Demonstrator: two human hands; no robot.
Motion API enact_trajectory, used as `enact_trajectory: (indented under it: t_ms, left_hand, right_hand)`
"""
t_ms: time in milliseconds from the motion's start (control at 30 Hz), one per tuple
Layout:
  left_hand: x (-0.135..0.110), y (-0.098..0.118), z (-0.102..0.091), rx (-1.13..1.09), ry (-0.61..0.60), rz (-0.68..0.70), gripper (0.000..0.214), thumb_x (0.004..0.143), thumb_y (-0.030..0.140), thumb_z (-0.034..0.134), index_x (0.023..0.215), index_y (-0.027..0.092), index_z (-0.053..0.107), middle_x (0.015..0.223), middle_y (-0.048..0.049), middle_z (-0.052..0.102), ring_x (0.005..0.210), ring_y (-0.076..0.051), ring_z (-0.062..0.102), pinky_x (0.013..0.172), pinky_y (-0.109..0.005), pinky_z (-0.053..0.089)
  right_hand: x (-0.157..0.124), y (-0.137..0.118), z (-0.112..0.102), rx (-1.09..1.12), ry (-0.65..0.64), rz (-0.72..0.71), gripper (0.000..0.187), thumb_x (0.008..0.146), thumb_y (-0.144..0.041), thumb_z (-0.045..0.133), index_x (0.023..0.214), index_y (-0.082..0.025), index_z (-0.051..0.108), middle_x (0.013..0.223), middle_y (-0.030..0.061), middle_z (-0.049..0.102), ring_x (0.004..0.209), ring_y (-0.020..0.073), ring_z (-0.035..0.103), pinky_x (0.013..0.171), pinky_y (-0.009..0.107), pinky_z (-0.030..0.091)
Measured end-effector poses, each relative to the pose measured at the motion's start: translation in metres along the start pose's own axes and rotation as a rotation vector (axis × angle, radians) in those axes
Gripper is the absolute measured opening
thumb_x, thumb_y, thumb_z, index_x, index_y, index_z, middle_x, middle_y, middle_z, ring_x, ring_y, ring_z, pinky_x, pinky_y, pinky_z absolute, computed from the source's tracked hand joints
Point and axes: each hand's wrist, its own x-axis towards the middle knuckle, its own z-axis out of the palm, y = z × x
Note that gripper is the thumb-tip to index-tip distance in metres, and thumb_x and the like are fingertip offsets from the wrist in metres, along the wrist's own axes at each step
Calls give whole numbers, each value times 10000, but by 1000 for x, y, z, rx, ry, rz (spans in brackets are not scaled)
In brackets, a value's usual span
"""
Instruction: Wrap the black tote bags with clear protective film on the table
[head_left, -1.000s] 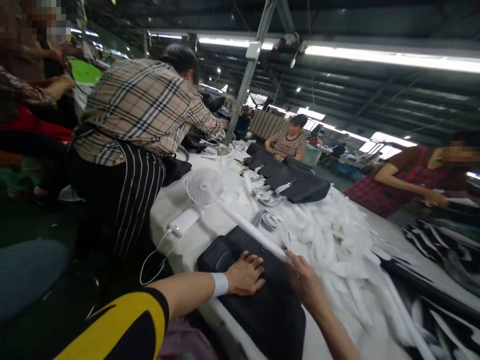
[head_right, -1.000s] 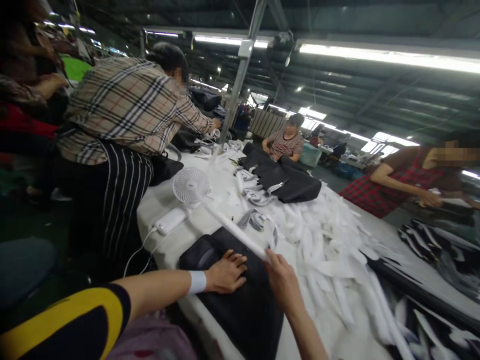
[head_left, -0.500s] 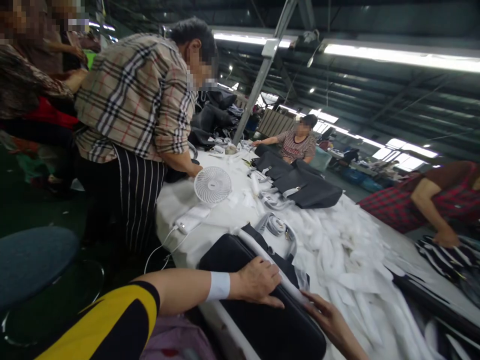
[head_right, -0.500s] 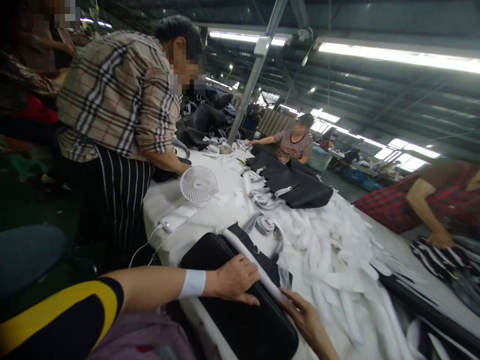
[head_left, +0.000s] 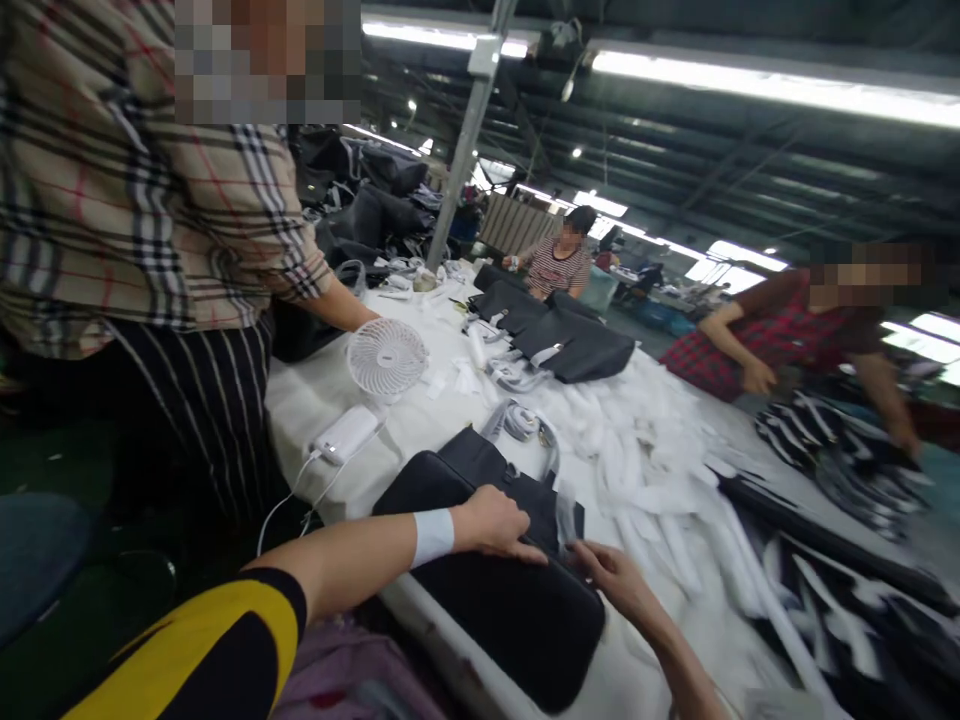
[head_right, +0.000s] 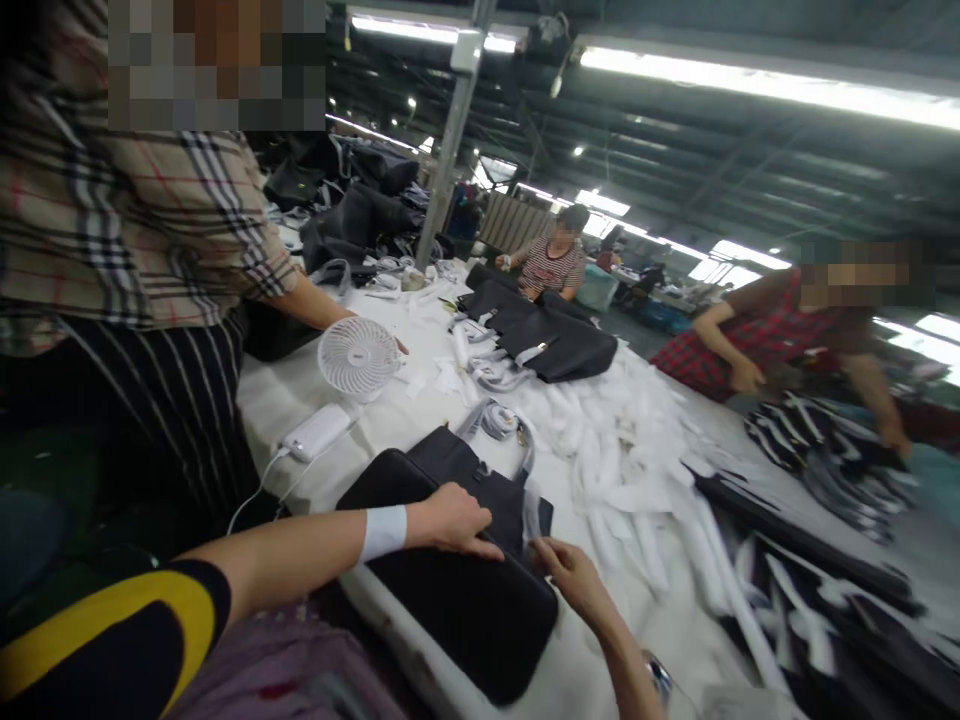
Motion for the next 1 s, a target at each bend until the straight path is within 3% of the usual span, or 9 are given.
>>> enact_trajectory:
  t_ms: [133,267,367,500,600,667,767,867,1000]
  left_hand:
    - [2,0,12,8,36,-24,773,828,800,301,883,135,693,837,-159,719,832,-315,700,697,-381,515]
    - [2,0,16,24,29,-45,788,826,803,294,879,132,703,832,-166,717,836,-310,698,717,-375,508]
    - [3,-2,16,29,20,-59,785,836,796,275,879,143,710,830,-163,717,830,-304,698,722,-374,506]
    - [4,-6,19,20,4,-72,798,841,794,245,882,152,717,831,-165,715,833,-317,695,715,-380,498]
    - [7,-8,26,12,-12,-92,798,847,787,233,860,154,719,822,-165,714,828,-325,693,708,-383,494]
    - [9,-10,31,9,-24,-103,796,853,781,225,848,157,720,820,-162,714,831,-325,692,712,-385,493]
    - [10,-12,35,8,-43,-110,801,861,773,215,852,154,722,825,-165,711,840,-317,691,731,-385,492]
    - [11,-13,36,7,-55,-114,806,866,767,209,864,143,720,834,-176,708,855,-315,688,757,-390,490]
    - [11,-9,32,-4,-58,-112,799,875,754,209,888,132,710,863,-192,704,880,-338,681,771,-420,490]
  right_hand:
    - [0,12,5,-124,246,161,517,758,-654,487,790,-173,673,644,63,664,620,214,628,622,305,460]
    - [8,16,20,-133,297,218,306,648,-456,669,788,-184,653,606,23,648,630,201,628,620,275,437]
    - [-2,27,19,-139,367,309,232,706,-385,577,793,-184,654,603,19,654,612,195,637,636,279,451]
    - [-60,64,11,-222,570,530,367,741,-333,440,973,-135,645,705,98,687,726,266,666,709,360,472]
    - [-117,89,14,-264,614,636,404,742,-390,438,963,-130,654,755,135,691,797,317,662,743,414,480]
    - [-148,94,16,-291,625,701,439,777,-428,413,966,-126,669,763,161,689,786,337,660,721,436,485]
    - [-169,79,16,-397,783,814,568,868,-471,319,1205,-113,603,910,231,684,807,374,653,696,492,480]
    - [-149,43,18,-385,889,530,590,898,-546,325,1229,-128,579,1033,207,670,924,342,638,810,490,483]
    - [-76,-9,47,-292,650,-42,501,939,-539,360,1113,-151,624,1127,141,657,1060,254,601,946,381,453]
